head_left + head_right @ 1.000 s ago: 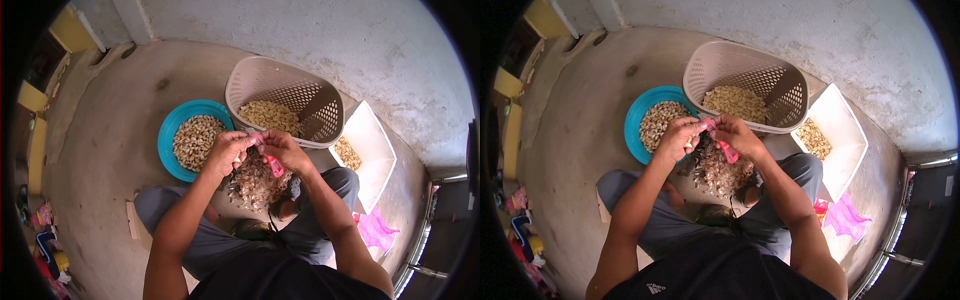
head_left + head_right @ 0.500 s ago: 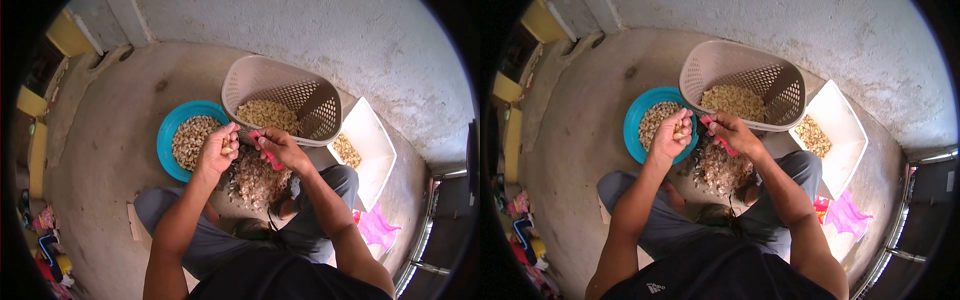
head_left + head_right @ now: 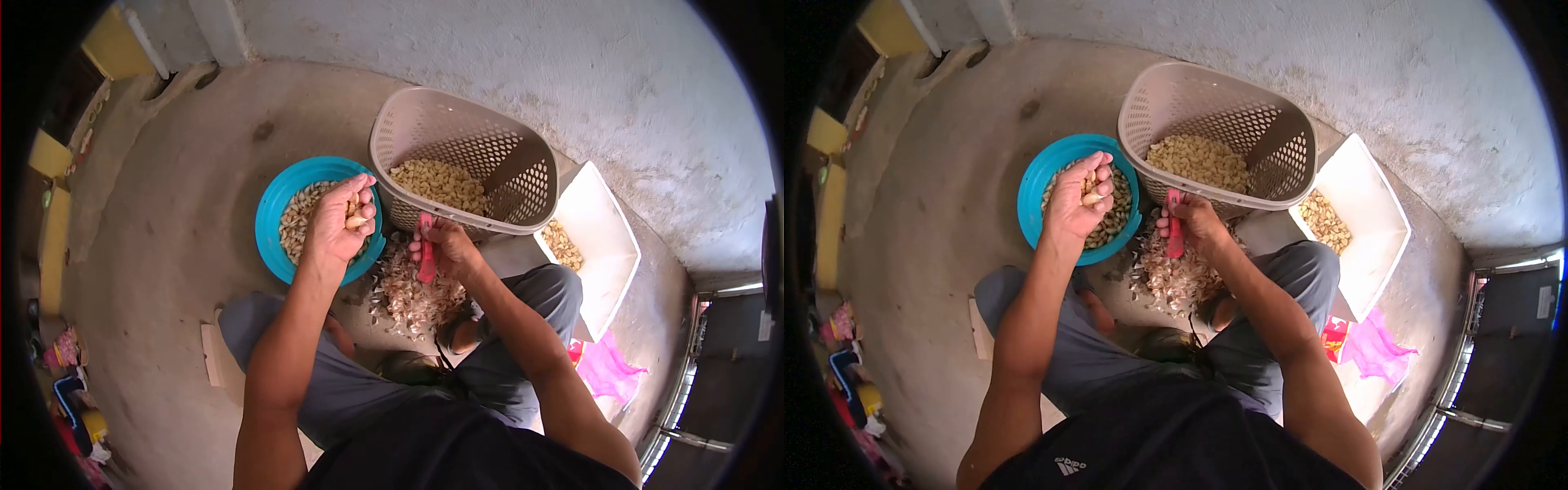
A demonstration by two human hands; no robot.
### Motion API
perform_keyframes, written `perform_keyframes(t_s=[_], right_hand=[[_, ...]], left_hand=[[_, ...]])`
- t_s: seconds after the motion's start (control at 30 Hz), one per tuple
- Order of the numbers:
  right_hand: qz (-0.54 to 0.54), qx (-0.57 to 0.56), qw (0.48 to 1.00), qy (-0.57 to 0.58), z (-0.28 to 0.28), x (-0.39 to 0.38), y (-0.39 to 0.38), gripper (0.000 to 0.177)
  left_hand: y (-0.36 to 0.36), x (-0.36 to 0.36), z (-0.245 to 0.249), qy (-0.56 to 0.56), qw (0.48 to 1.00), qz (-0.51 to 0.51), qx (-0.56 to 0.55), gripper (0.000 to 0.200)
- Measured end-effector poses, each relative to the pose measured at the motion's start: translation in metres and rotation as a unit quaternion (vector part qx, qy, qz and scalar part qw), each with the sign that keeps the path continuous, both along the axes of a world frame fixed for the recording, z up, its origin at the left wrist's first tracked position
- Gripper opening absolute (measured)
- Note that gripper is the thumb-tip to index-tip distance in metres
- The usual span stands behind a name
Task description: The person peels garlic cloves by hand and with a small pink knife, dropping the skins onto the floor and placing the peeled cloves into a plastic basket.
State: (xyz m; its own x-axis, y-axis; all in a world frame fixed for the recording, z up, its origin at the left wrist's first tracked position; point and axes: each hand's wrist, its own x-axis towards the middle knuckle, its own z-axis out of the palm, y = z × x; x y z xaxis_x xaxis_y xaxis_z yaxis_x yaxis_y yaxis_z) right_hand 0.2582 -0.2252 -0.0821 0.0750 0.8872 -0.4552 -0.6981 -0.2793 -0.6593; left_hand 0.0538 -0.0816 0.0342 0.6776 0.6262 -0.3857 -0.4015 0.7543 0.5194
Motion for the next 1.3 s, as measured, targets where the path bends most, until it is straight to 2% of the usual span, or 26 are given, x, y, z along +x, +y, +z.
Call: perform_keyframes(t_s=[0.17,0.27,0.4,0.5,0.6,0.83,0.93,0.97,1.13,1.23,1.3], right_hand=[[-0.014,0.047,0.999,-0.007,0.028,-0.01,-0.008,0.012],[0.005,0.056,0.998,0.033,0.06,-0.015,-0.012,0.011],[0.014,0.017,0.999,0.023,0.045,-0.016,-0.018,0.012],[0.017,0.014,0.995,0.096,0.024,-0.014,-0.011,0.012],[0.02,0.007,0.995,0.101,0.013,-0.017,0.001,0.01],[0.007,0.004,1.0,0.019,-0.015,-0.01,0.011,0.008],[0.053,0.046,0.997,-0.023,-0.033,-0.003,0.011,0.006],[0.033,0.047,0.998,-0.03,-0.039,-0.002,0.011,0.007],[-0.026,0.012,0.999,-0.042,-0.02,-0.007,0.014,0.009],[-0.001,0.039,0.998,-0.05,-0.029,-0.005,0.016,0.009],[-0.022,0.037,0.998,-0.046,-0.031,-0.005,0.015,0.009]], left_hand=[[-0.001,-0.001,0.002,-0.009,1.0,-0.009,0.008,0.018],[-0.001,-0.004,0.001,-0.008,1.0,-0.003,0.017,0.018],[-0.001,-0.001,0.003,-0.002,1.0,-0.001,0.024,0.019],[-0.002,-0.002,0.003,-0.002,1.0,-0.008,0.026,0.02],[-0.003,0.0,0.004,-0.005,0.999,-0.013,0.031,0.019],[-0.005,0.0,0.004,0.006,0.999,-0.017,0.028,0.018],[-0.007,0.002,0.004,0.003,0.999,-0.022,0.031,0.017],[-0.007,0.002,0.004,0.001,0.999,-0.025,0.032,0.017],[-0.01,0.003,0.006,0.01,0.999,-0.022,0.038,0.017],[-0.012,0.004,0.004,0.013,0.999,-0.025,0.039,0.018],[-0.011,0.004,0.004,0.015,0.999,-0.028,0.039,0.018]])
